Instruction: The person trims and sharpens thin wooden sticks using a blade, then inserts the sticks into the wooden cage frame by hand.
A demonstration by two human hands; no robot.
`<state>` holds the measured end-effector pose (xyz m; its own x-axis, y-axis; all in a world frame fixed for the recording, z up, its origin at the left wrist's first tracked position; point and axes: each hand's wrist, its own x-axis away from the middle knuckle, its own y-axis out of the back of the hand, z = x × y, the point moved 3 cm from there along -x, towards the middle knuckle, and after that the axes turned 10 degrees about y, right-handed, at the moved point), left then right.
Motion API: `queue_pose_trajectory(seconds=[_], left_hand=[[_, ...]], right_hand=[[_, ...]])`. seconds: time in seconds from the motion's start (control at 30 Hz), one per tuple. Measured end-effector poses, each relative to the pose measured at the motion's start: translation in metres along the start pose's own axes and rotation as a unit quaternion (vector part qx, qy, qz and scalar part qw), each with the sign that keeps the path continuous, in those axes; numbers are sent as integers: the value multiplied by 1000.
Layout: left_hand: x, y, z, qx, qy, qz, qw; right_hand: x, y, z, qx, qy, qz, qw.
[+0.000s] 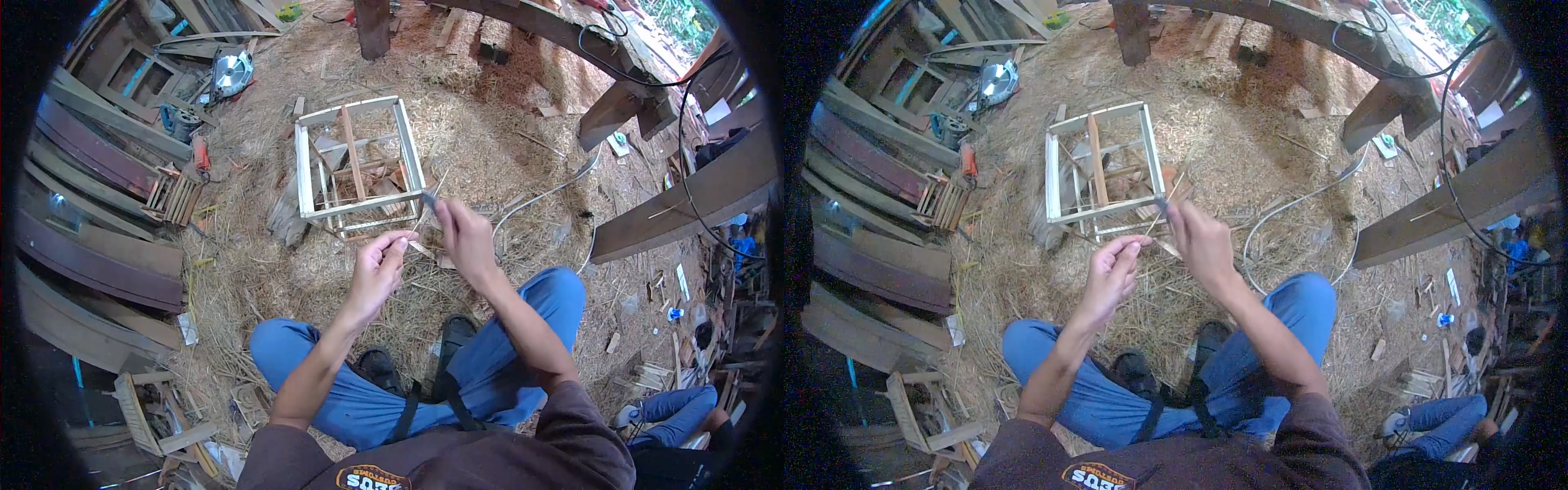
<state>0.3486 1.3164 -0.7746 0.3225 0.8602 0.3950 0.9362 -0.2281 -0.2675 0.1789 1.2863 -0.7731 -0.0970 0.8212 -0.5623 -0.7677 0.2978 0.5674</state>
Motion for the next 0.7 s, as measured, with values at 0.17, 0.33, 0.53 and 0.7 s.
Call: queue_pose_trajectory(seconds=[0.17, 0.33, 0.53, 0.7], left_hand=[[-5, 7, 5, -14, -2, -9, 1000], [-5, 4, 5, -1, -7, -13, 1000], [-5, 5, 6, -20, -17, -15, 1000], [-1, 6, 4, -52, -33, -20, 998]], right_hand=[[2, -2, 0, 19, 27, 1, 999], [9, -7, 16, -12, 73, -8, 997], [3, -6, 6, 4, 33, 6, 999], [0, -1, -3, 38, 18, 4, 999]])
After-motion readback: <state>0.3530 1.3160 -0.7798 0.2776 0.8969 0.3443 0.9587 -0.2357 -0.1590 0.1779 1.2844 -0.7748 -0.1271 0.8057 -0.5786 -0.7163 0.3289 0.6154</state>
